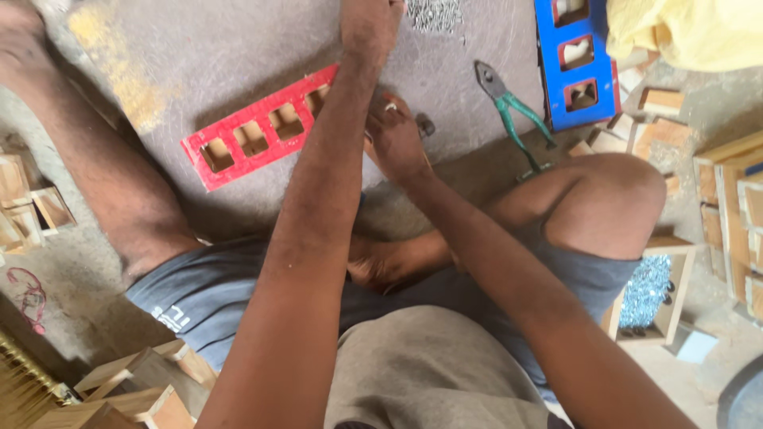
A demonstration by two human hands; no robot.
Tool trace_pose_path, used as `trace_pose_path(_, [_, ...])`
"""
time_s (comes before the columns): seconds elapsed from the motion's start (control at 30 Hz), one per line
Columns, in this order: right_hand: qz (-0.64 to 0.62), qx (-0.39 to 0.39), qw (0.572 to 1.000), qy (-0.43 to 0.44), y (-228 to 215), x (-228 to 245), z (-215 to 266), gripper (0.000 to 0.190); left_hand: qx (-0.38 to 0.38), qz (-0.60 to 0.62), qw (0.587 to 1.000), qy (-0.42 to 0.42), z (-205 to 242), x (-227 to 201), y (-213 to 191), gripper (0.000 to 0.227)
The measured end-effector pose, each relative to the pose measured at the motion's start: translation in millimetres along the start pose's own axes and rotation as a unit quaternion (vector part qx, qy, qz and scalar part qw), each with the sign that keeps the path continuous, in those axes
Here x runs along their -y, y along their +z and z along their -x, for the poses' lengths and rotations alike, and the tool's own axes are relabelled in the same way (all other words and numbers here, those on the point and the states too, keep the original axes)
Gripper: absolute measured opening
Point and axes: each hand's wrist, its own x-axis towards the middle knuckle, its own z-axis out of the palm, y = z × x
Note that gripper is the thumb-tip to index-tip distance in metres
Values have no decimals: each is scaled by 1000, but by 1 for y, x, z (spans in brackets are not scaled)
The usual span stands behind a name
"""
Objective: The person sits on the floor and assembles small wooden frames using a hammer and nails. They repeatedly place a red or blue plastic jig over the frame, hammer nails into the wood, and then remove the jig to continue the process.
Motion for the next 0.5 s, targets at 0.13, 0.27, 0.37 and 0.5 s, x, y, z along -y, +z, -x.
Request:
trace_pose_path(0.13, [-35, -42, 998, 10, -3, 9, -6, 31, -4, -59, 996, -64, -2, -10, -28, 21])
trace_pose_path(0.27, [-50, -55, 997, 14, -12, 16, -6, 37, 9, 259, 960, -101, 22, -16, -69, 10])
trace_pose_path(0.37, [-50, -54, 997, 7, -18, 16, -8, 40, 37, 301, 942, -143, 32, -15, -81, 7])
trace_pose_path(0.5, [-30, -37, 999, 24, -14, 18, -8, 38, 4, 238, 969, -62, 31, -13, -73, 11])
